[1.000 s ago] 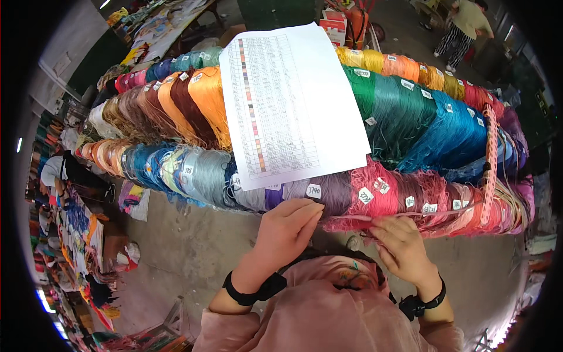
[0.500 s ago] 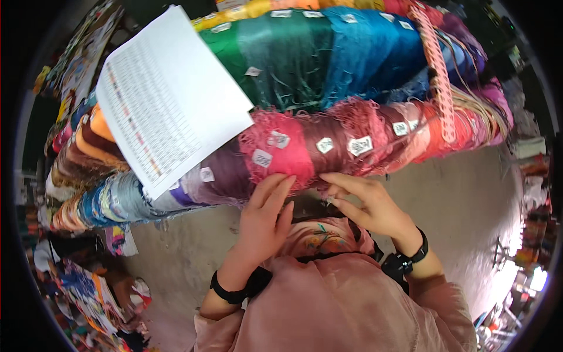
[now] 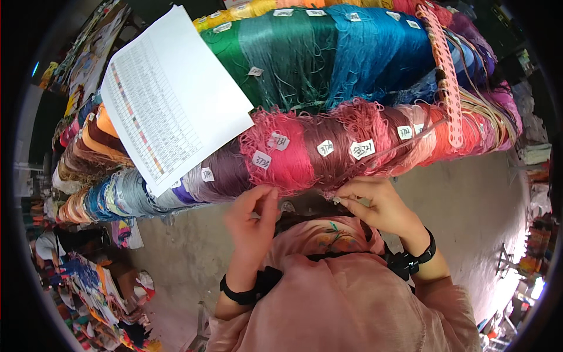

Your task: The person gathers embroidery thread by referencing a list, pulling individual strands from large bundles on a rack, and threading them through holes in a pink plastic organizer.

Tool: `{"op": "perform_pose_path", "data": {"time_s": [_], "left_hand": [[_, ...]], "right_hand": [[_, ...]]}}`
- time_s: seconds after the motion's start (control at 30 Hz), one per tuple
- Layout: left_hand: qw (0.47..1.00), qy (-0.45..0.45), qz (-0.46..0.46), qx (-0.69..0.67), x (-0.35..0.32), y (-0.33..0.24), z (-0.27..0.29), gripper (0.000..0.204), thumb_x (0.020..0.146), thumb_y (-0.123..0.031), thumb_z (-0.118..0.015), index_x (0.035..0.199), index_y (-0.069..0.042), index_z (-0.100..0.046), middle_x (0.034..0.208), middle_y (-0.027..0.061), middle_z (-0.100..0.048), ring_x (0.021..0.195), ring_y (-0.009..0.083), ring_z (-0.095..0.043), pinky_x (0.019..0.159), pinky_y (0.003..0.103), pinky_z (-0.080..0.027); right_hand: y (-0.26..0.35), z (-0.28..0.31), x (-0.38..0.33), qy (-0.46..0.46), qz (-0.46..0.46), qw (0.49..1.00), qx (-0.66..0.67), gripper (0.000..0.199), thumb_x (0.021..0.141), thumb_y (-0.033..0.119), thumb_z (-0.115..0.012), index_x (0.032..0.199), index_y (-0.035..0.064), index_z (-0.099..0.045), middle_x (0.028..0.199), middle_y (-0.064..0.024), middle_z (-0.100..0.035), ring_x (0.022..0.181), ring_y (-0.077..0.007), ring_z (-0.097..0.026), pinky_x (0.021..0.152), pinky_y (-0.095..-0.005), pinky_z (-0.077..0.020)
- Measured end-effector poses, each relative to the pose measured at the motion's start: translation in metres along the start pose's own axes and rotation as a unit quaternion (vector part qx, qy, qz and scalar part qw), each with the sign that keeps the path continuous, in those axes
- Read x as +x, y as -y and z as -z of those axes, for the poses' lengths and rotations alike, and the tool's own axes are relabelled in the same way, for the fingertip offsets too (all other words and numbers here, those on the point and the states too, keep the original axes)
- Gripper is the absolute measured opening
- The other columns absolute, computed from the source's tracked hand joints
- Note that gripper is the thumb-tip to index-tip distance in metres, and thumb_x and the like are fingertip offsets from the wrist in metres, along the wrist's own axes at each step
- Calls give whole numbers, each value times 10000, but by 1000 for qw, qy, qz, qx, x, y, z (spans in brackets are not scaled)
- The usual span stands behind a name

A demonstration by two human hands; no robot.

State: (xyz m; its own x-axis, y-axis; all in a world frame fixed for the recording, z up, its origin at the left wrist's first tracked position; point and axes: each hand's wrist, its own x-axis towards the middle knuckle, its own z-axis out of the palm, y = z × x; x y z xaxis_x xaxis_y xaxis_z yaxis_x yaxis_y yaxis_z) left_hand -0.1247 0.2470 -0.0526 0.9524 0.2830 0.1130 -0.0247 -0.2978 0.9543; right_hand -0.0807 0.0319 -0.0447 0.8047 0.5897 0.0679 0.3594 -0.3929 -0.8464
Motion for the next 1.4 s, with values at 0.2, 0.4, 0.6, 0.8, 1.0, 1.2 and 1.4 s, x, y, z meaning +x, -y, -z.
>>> {"op": "perform_pose_path", "data": {"time_s": [0.2, 0.4, 0.6, 0.8, 1.0, 1.2, 1.4], "left_hand": [[998, -43, -6, 50, 2, 3, 4, 92, 736, -12, -602, 824, 4, -583, 701, 82, -581, 546, 98, -559, 473, 206, -424], [990, -73, -71, 95, 6, 7, 10, 98, 723, -22, -614, 815, -5, -588, 679, 80, -581, 522, 113, -548, 467, 212, -420], [994, -62, -51, 75, 12, 22, 1, 88, 722, -29, -620, 799, -2, -587, 660, 69, -576, 516, 91, -537, 453, 205, -408], [997, 9, 11, -69, 5, 23, 17, 70, 769, -27, -573, 822, 11, -549, 731, 77, -587, 527, 68, -527, 456, 183, -403], [959, 51, 90, -263, -4, 7, 32, 73, 812, -19, -511, 878, 1, -487, 745, 55, -576, 531, 57, -506, 483, 162, -411], [967, 64, 95, -226, -9, 5, 33, 71, 802, -37, -541, 858, 6, -536, 737, 43, -579, 528, 36, -489, 464, 156, -393], [992, 29, 90, -78, -10, 7, 38, 130, 775, -39, -572, 892, 19, -582, 617, -2, -547, 498, 25, -471, 444, 157, -374]], "right_hand": [[8, -3, 9, 8, -18, 998, 55, 140, 708, 3, -544, 845, 3, -570, 724, -97, -547, 615, -207, -544, 541, -289, -426], [21, -5, 21, 21, 18, 999, 41, 131, 711, 0, -545, 839, 6, -573, 713, -96, -549, 591, -199, -542, 516, -284, -423], [33, -13, 31, 36, 16, 998, 55, 127, 699, -18, -541, 821, 6, -570, 686, -93, -540, 583, -204, -537, 512, -283, -419], [33, -15, 32, 26, 34, 997, 57, 121, 700, -18, -535, 815, 7, -564, 691, -92, -542, 599, -208, -541, 523, -287, -423], [41, -22, 43, 45, 33, 995, 83, 114, 705, -20, -530, 811, 3, -564, 702, -96, -547, 622, -221, -546, 535, -288, -428], [57, -33, 60, 1, 93, 994, 59, 136, 684, -22, -541, 817, 0, -560, 782, -101, -561, 672, -218, -556, 568, -290, -437], [50, -43, 81, 15, 231, 921, -314, 415, 611, 46, -547, 1023, -1, -527, 1099, -117, -506, 1072, -228, -446, 909, -406, -294]]}}
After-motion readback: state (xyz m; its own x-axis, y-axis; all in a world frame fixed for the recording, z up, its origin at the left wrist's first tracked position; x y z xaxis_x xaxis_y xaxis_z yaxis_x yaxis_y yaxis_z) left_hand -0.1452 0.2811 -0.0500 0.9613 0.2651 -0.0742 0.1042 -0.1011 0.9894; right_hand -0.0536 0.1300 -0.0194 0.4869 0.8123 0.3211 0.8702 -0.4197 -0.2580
